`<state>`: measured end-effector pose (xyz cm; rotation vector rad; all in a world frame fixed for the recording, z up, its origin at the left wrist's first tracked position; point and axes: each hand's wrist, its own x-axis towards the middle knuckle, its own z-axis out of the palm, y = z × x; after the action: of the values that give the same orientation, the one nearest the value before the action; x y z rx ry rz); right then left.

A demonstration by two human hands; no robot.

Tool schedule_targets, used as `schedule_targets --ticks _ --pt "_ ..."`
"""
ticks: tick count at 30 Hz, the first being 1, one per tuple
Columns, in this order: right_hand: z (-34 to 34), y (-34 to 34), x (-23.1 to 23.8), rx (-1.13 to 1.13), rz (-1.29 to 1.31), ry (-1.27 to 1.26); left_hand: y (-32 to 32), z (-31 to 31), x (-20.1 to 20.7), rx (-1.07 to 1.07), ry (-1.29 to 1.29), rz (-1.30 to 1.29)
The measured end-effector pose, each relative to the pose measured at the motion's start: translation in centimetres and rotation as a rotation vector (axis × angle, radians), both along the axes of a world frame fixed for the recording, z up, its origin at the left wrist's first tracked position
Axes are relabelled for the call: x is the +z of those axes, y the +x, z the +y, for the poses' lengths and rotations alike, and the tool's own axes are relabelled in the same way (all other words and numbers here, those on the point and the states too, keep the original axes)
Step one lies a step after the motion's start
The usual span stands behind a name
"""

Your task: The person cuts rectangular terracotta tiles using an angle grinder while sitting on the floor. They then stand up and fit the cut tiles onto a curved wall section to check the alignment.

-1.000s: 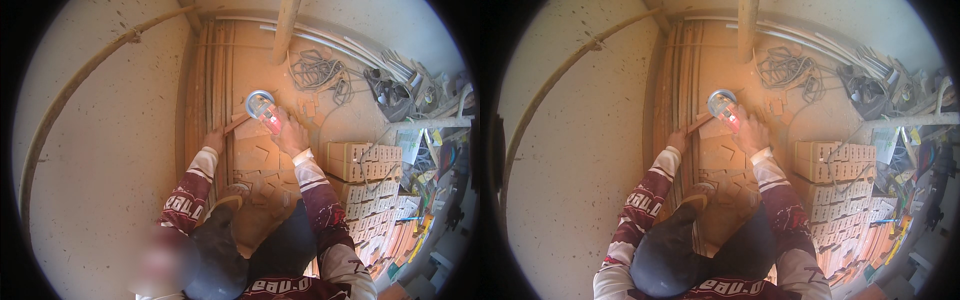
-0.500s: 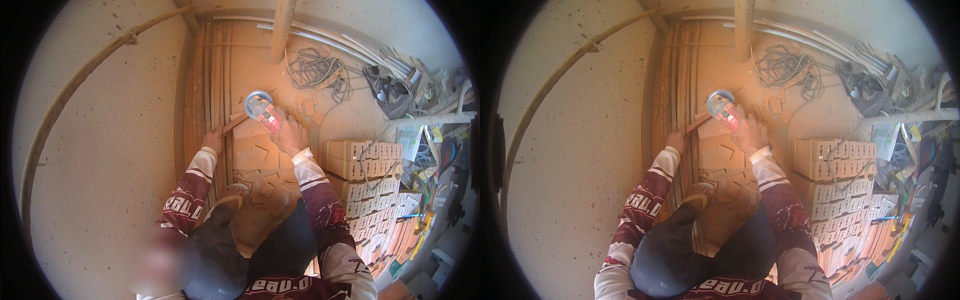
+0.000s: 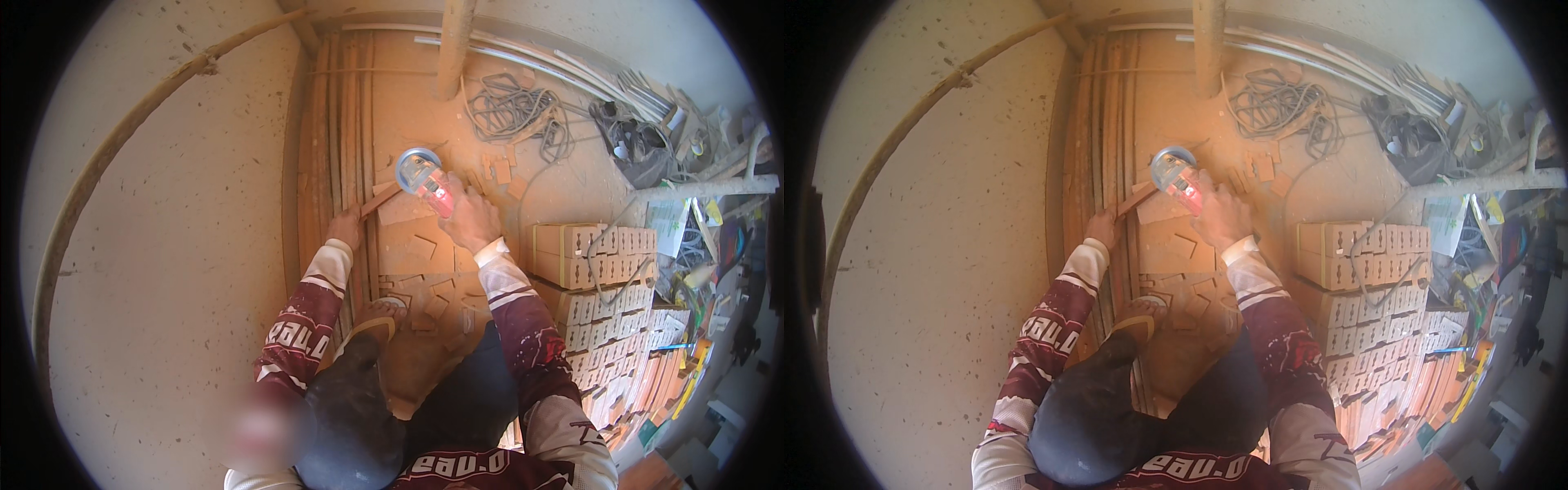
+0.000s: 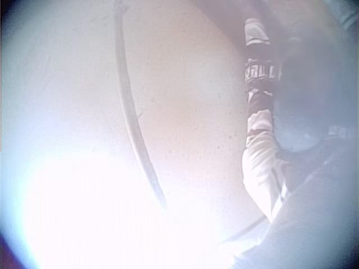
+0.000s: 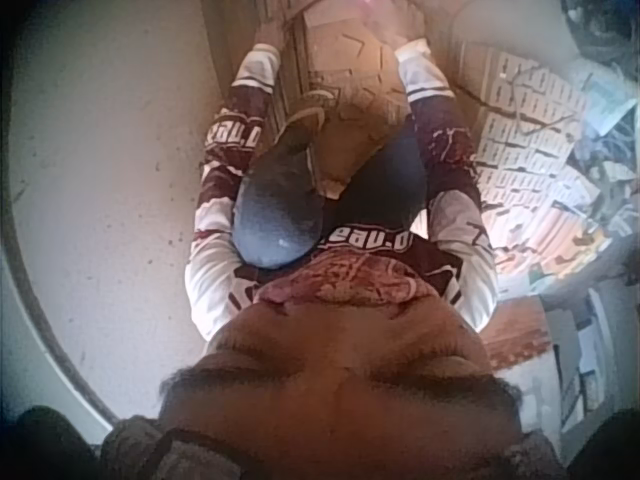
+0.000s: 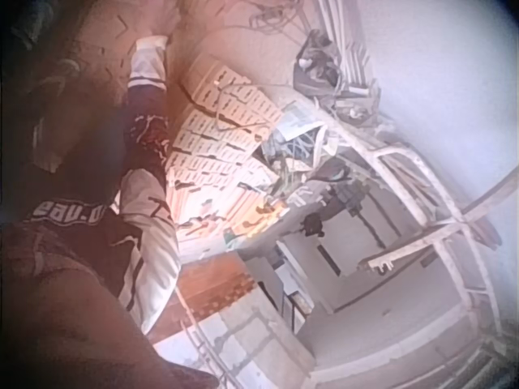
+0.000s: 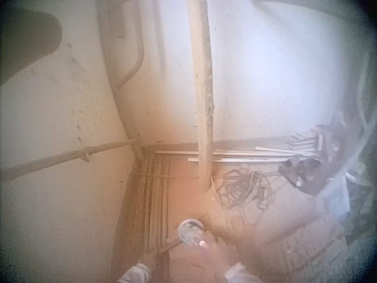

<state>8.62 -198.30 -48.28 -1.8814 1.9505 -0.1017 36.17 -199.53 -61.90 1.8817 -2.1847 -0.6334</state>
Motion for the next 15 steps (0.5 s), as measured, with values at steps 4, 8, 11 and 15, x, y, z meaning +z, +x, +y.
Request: schedule_targets --ticks 4,8,11,15 --pt "0.0 0.0 -0.1 -0.024 0.000 0.009 -0.2 -0.2 0.2 0.024 0.034 -0.007" --pt "0.0 -0.3 -0.4 -0.036 0.000 -0.042 -0.3 -0.1 -0.1 0.036 0.007 -0.017" --pt "0.1 -0.7 -0.3 -0.049 -0.031 -0.035 -0.6 -0.1 0.1 0.016 -0.001 0.003" --pt "0.2 0.3 0.6 -0.040 0.003 0.058 0.3 -0.1 -0.8 0.006 -0.021 -0.004"
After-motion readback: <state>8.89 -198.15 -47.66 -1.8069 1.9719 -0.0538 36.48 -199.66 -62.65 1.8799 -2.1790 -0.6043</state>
